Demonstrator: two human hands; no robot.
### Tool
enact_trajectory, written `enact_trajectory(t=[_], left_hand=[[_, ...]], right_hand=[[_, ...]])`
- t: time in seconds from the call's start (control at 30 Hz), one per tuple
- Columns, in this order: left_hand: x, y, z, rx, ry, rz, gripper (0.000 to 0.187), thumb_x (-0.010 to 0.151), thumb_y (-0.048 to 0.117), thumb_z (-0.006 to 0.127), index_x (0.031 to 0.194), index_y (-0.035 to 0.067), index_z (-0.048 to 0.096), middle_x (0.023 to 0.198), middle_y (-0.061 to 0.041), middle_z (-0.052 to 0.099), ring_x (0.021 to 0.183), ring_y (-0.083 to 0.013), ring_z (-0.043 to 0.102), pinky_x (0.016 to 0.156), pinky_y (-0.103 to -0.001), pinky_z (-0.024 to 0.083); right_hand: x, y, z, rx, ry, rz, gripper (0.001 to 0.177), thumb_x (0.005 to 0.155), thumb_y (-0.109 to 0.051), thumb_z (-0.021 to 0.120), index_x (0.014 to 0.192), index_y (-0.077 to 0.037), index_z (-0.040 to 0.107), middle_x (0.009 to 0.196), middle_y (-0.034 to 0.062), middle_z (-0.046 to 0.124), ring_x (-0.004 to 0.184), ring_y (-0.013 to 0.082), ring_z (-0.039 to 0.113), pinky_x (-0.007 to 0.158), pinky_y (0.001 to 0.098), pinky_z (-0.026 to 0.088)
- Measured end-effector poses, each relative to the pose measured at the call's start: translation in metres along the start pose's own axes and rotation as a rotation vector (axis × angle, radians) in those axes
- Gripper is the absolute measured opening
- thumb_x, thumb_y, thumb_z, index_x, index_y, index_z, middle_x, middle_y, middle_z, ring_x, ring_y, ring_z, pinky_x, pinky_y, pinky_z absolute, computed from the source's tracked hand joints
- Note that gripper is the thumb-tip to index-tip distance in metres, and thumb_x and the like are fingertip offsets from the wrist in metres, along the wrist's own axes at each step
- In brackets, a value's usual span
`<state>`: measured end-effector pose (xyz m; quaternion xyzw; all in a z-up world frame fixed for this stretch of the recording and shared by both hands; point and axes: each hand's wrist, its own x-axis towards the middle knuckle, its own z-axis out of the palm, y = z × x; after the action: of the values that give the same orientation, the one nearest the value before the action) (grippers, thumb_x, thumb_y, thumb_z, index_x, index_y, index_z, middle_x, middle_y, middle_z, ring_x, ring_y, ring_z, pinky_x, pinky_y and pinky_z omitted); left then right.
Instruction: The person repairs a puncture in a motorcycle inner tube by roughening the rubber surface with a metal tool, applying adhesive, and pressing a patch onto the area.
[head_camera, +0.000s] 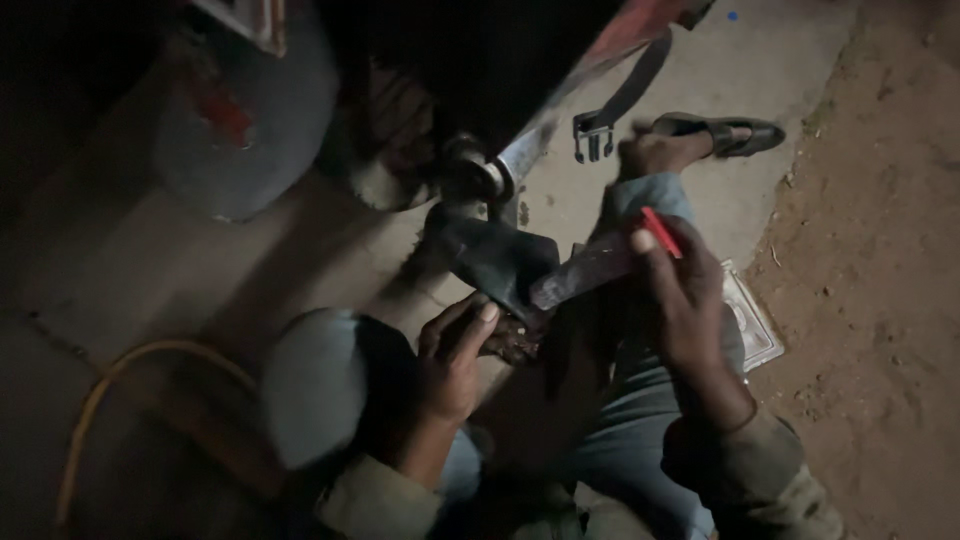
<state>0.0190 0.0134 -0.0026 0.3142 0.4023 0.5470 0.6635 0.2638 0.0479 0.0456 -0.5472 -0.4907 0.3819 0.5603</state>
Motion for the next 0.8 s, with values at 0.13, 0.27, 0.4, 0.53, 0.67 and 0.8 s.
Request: enact_trajectory(t=[0.13, 0.27, 0.4, 0.53, 0.67, 0.8], left_hand=[[-0.001, -0.008, -0.002, 0.256, -0.012, 0.231, 0.034, 0.102, 0.026, 0.062, 0.111, -0.005, 0.071, 0.102, -0.009, 0.074, 0.092, -0.0181, 0.07, 0.084, -0.029, 0.056], [0.001, -0.006, 0.001, 0.169, -0.044, 0.133, 0.035, 0.104, 0.027, 0.062, 0.111, -0.007, 0.07, 0.099, -0.011, 0.074, 0.088, -0.0206, 0.071, 0.079, -0.033, 0.058], [-0.002, 0.0, 0.003, 0.166, -0.029, 0.086, 0.034, 0.099, 0.027, 0.06, 0.113, -0.002, 0.072, 0.101, -0.007, 0.076, 0.092, -0.0158, 0.069, 0.085, -0.029, 0.054], [-0.004, 0.003, 0.005, 0.179, -0.055, 0.086, 0.033, 0.104, 0.028, 0.06, 0.103, -0.003, 0.072, 0.095, -0.006, 0.073, 0.089, -0.0149, 0.066, 0.084, -0.029, 0.052], [-0.005, -0.002, 0.001, 0.088, -0.036, 0.066, 0.03, 0.104, 0.025, 0.064, 0.102, -0.005, 0.071, 0.095, -0.006, 0.07, 0.089, -0.0149, 0.063, 0.083, -0.03, 0.051], [-0.004, -0.006, 0.001, 0.122, 0.007, 0.069, 0.03, 0.099, 0.025, 0.062, 0.106, -0.002, 0.072, 0.097, -0.004, 0.074, 0.09, -0.0136, 0.066, 0.083, -0.028, 0.052]], right_hand=[[-0.002, -0.004, 0.001, 0.104, 0.028, 0.099, 0.03, 0.111, -0.022, 0.063, 0.128, 0.002, 0.064, 0.096, 0.0009, 0.06, 0.08, 0.0061, 0.05, 0.069, 0.0207, 0.039], [0.002, -0.003, 0.003, -0.126, -0.055, -0.101, 0.032, 0.108, -0.018, 0.064, 0.132, 0.003, 0.062, 0.115, 0.0031, 0.068, 0.106, 0.0073, 0.06, 0.094, 0.0222, 0.048], [0.003, 0.005, 0.003, 0.154, -0.027, 0.026, 0.033, 0.109, -0.02, 0.064, 0.132, 0.003, 0.061, 0.111, 0.0041, 0.067, 0.098, 0.0099, 0.059, 0.086, 0.0245, 0.048], [0.006, 0.004, 0.001, -0.005, -0.044, -0.058, 0.035, 0.108, -0.02, 0.061, 0.134, 0.004, 0.06, 0.116, 0.0041, 0.068, 0.105, 0.0101, 0.061, 0.093, 0.025, 0.05], [0.005, 0.003, 0.005, -0.103, 0.007, -0.031, 0.032, 0.11, -0.021, 0.059, 0.13, 0.003, 0.065, 0.106, 0.0044, 0.067, 0.097, 0.0099, 0.06, 0.086, 0.0249, 0.05], [0.006, 0.005, 0.002, 0.006, -0.017, -0.03, 0.033, 0.108, -0.021, 0.062, 0.129, 0.005, 0.063, 0.113, 0.0051, 0.068, 0.104, 0.0096, 0.059, 0.091, 0.0244, 0.048]])
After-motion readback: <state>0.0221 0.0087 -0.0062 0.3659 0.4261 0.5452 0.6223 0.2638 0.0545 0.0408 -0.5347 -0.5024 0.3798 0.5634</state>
